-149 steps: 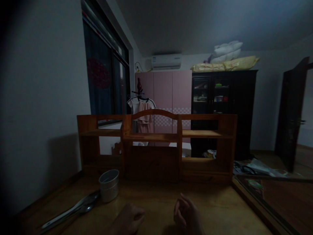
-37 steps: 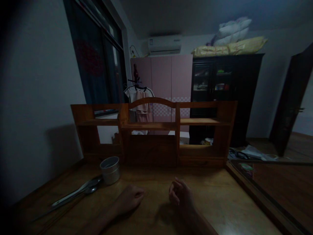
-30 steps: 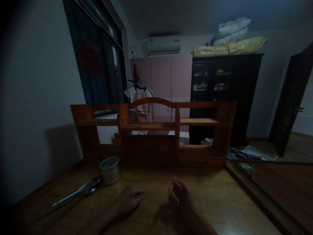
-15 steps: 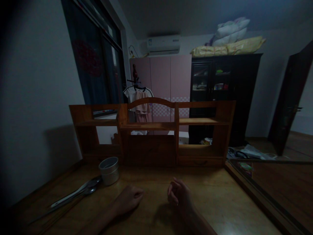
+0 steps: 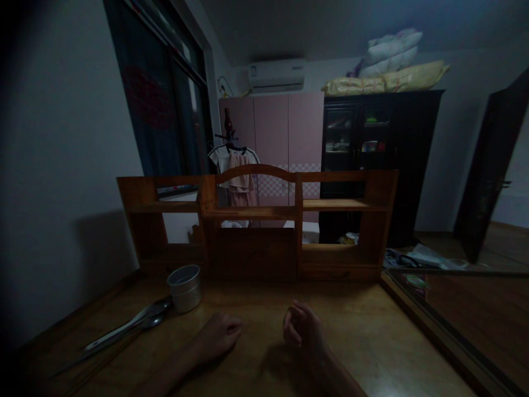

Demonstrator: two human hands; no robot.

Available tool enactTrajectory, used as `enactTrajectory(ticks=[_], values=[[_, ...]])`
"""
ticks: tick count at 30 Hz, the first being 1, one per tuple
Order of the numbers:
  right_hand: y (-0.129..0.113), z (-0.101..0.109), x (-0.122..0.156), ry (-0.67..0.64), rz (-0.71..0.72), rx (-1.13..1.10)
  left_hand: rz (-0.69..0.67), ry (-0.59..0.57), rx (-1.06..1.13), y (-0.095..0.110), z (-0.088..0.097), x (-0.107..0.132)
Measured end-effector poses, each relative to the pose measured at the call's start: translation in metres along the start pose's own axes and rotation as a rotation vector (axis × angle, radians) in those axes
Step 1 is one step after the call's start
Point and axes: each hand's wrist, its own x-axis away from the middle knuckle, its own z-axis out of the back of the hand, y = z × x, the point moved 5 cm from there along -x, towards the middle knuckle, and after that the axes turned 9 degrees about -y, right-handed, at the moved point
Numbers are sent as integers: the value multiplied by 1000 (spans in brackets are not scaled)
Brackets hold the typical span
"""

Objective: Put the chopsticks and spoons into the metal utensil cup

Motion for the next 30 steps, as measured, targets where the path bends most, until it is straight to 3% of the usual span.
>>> enactTrajectory(ticks=[30], values=[[-1,-3,1,23,-26,-5,4,-14,25,4,2,0]])
